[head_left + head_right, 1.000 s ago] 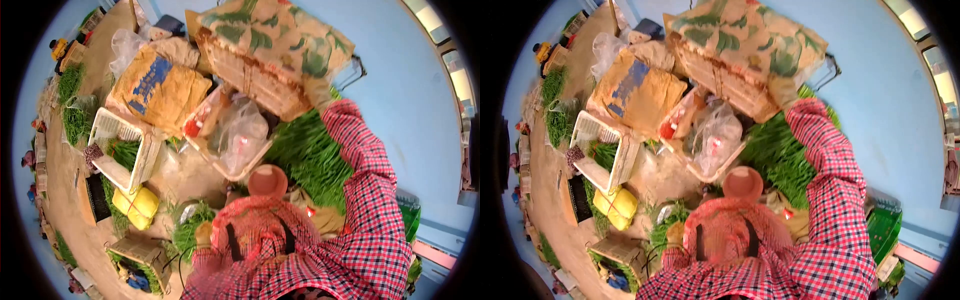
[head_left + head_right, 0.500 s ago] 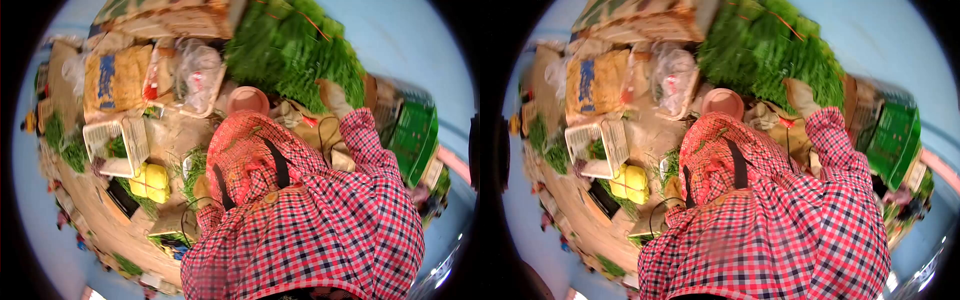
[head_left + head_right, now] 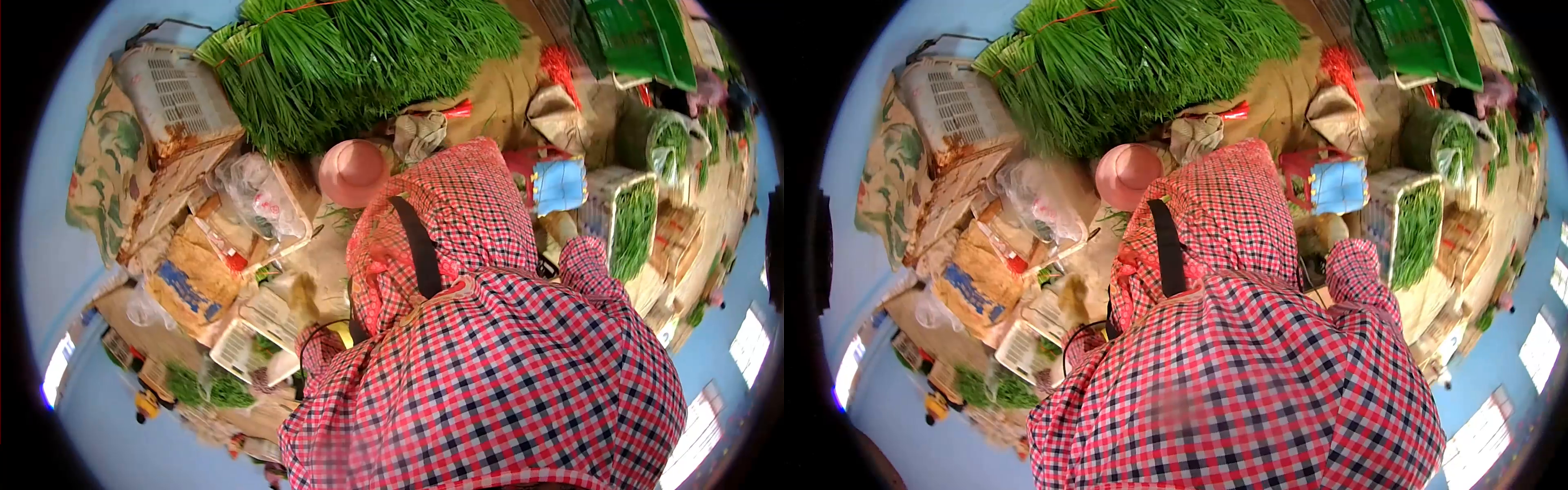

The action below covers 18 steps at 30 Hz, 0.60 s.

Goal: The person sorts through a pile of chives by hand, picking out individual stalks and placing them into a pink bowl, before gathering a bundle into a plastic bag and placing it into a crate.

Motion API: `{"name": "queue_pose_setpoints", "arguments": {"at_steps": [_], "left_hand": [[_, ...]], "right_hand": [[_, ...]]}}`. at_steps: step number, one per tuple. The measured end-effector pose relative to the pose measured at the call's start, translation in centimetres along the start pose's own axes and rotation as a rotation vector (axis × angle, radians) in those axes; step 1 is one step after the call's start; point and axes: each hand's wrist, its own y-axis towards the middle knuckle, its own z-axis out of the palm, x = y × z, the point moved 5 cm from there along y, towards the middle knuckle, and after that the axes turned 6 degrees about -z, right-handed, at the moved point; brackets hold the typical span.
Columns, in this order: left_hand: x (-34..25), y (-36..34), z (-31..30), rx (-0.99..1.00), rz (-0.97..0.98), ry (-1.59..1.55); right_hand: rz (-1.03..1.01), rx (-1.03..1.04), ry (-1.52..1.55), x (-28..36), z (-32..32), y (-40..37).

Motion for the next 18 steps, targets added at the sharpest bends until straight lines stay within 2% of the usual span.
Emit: {"name": "queue_pose_setpoints", "arguments": {"at_steps": [1,4,8,11,14,18], "left_hand": [[-3.0,0.9,1.2,0.045,0.053,0.052],[-10.7,3.2,6.0,0.207,0.151,0.2],[-16.4,3.2,11.8,0.369,0.205,0.273],[-16.2,3.0,14.1,0.42,0.183,0.347],[-13.6,4.6,16.3,0.467,0.123,0.433],[-13.1,1.6,21.6,0.636,0.225,0.493]], "right_hand": [[0.007,-0.026,0.097,3.2,0.9,0.3],[0.219,0.017,0.638,10.6,1.8,0.2],[0.307,0.096,0.908,16.6,0.6,-2.0],[0.357,0.129,0.998,19.5,0.7,-3.7],[0.381,0.143,1.03,20.9,1.5,-4.8],[0.422,0.157,1.066,21.9,2.0,-5.0]]}}
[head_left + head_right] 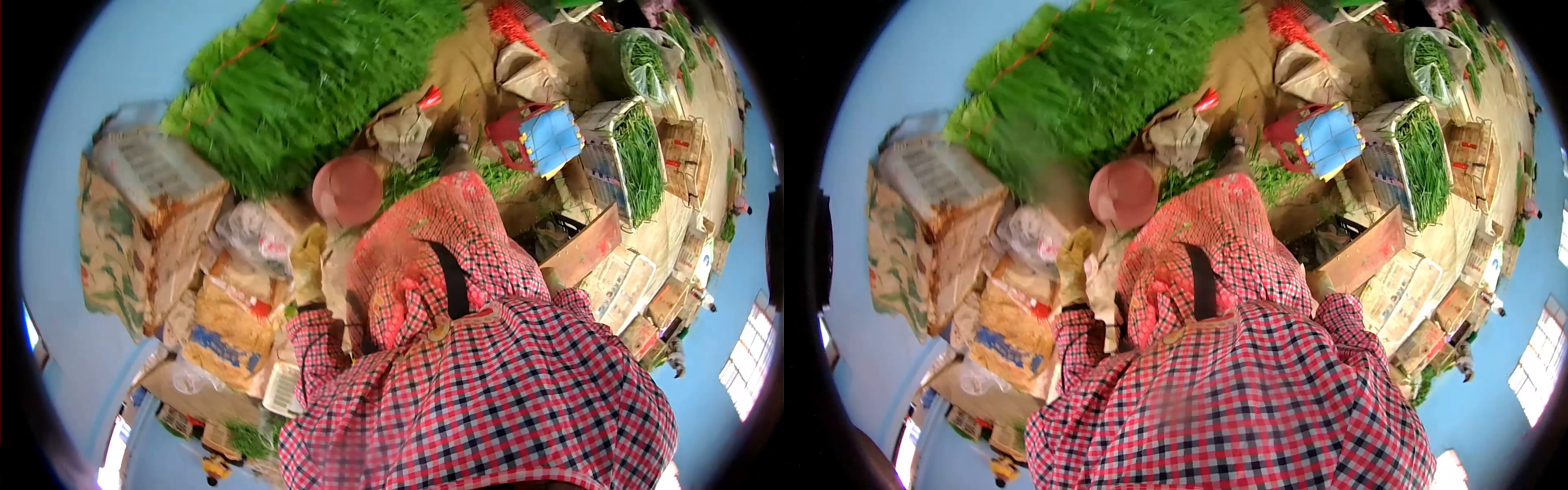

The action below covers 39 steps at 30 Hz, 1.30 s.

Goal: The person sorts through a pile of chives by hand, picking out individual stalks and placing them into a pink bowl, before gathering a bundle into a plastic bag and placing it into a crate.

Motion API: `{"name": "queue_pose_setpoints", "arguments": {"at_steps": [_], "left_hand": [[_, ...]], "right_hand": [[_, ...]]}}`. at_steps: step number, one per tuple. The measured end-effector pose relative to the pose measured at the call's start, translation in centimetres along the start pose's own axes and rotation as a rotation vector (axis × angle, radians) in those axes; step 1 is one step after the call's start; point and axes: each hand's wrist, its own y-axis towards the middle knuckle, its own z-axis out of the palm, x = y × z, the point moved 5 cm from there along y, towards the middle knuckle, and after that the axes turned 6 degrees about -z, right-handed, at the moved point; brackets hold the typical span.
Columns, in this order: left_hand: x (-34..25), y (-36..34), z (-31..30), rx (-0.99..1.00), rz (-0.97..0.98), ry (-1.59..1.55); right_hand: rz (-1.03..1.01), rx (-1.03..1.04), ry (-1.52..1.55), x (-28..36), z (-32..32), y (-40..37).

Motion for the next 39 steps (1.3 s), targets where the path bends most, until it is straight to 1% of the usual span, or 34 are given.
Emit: {"name": "queue_pose_setpoints", "arguments": {"at_steps": [2,3,4,5,6,7,8,9,10,11,12,14,16,17,20,21,22,24,25,26,27,28,29,31,32,33,34,36,37,38,39], "left_hand": [[-2.5,-1.2,2.0,-0.024,-0.022,0.039],[-2.1,-0.9,2.2,-0.004,0.022,-0.009],[-2.0,-0.7,2.7,0.014,0.067,-0.06],[-2.9,-1.5,3.6,-0.001,0.069,-0.032],[-4.4,-2.8,4.8,-0.021,0.066,0.002],[-6.4,-4.4,6.2,-0.017,0.047,0.025],[-5.8,-3.7,6.5,0.01,0.084,0.057],[-4.6,-1.8,5.6,0.032,0.041,0.056],[-5.3,-2.1,6.7,0.044,-0.004,0.065],[-6.6,-2.0,7.6,0.076,0.013,0.114],[-8.1,-1.7,8.6,0.106,0.036,0.164],[-10.8,-0.1,10.5,0.148,0.115,0.293],[-13.3,1.9,12.8,0.174,0.205,0.465],[-14.9,2.1,14.1,0.232,0.352,0.344],[-17.9,2.2,18.7,0.283,0.193,0.448],[-19.1,2.0,19.8,0.304,0.191,0.508],[-19.4,2.4,20.3,0.308,0.17,0.507],[-19.1,2.8,21.8,0.307,0.114,0.509],[-19.4,2.6,22.2,0.305,0.133,0.504],[-20.0,2.4,23.4,0.302,0.149,0.508],[-20.4,2.5,24.1,0.304,0.174,0.507],[-20.5,2.7,24.6,0.308,0.2,0.506],[-20.6,3.2,25.1,0.337,0.236,0.411],[-20.1,4.1,25.5,0.302,0.189,0.53],[-19.9,4.3,25.6,0.281,0.165,0.585],[-20.7,3.1,26.6,0.298,0.117,0.48],[-20.5,3.2,26.0,0.263,0.165,0.551],[-20.2,2.8,25.0,0.327,0.165,0.53],[-20.3,2.1,25.4,0.213,0.053,0.594],[-20.6,2.1,25.7,0.132,0.098,0.776],[-19.7,2.6,25.5,0.115,0.013,0.702]], "right_hand": [[-0.046,-0.013,-0.061,-0.5,-0.6,0.8],[-0.245,-0.158,-0.099,1.3,-5.5,-1.7],[-0.373,-0.289,-0.221,-3.0,-0.7,3.0],[-0.244,-0.15,-0.294,-3.0,-4.4,2.7],[-0.118,-0.004,-0.353,-2.7,-9.8,1.6],[-0.072,-0.142,-0.06,-5.0,-12.1,2.5],[0.03,-0.228,-0.179,-5.8,-15.9,2.0],[0.008,-0.292,-0.408,-3.7,-19.3,2.5],[0.009,-0.344,-0.444,-4.4,-21.5,3.1],[0.063,-0.182,-0.418,-4.1,-24.8,1.9],[0.068,-0.344,-0.482,-5.4,-24.7,2.6],[-0.145,-0.502,-0.509,-9.1,-21.9,5.5],[-0.06,-0.481,-0.415,-9.6,-22.3,3.6],[0.148,-0.202,-0.164,-10.1,-22.3,3.5],[0.051,-0.103,-0.493,-10.2,-20.2,2.9],[0.09,-0.029,-0.41,-10.3,-20.4,3.2],[0.096,-0.079,-0.354,-10.1,-20.5,3.4],[0.171,-0.22,0.131,-11.8,-20.5,5.8],[0.019,-0.321,-0.239,-9.7,-22.9,5.3],[0.058,-0.292,-0.22,-9.3,-24.5,4.8],[0.024,-0.252,-0.148,-9.9,-23.9,7.6],[-0.015,-0.207,-0.224,-8.6,-27.6,5.5],[-0.016,-0.198,-0.338,-8.4,-29.5,5.9],[0.044,-0.389,0.086,-9.8,-33.1,7.3],[0.012,-0.464,0.136,-10.2,-35.4,7.7],[-0.024,-0.537,0.185,-10.5,-37.6,8.1],[-0.018,-0.6,0.168,-11.0,-38.9,9.6],[0.002,-0.717,0.15,-12.5,-40.8,14.3],[0.13,-0.717,0.395,-13.9,-42.3,15.8],[0.268,-0.706,0.637,-14.7,-43.3,17.9],[0.301,-0.717,0.797,-16.3,-43.6,21.2]]}}
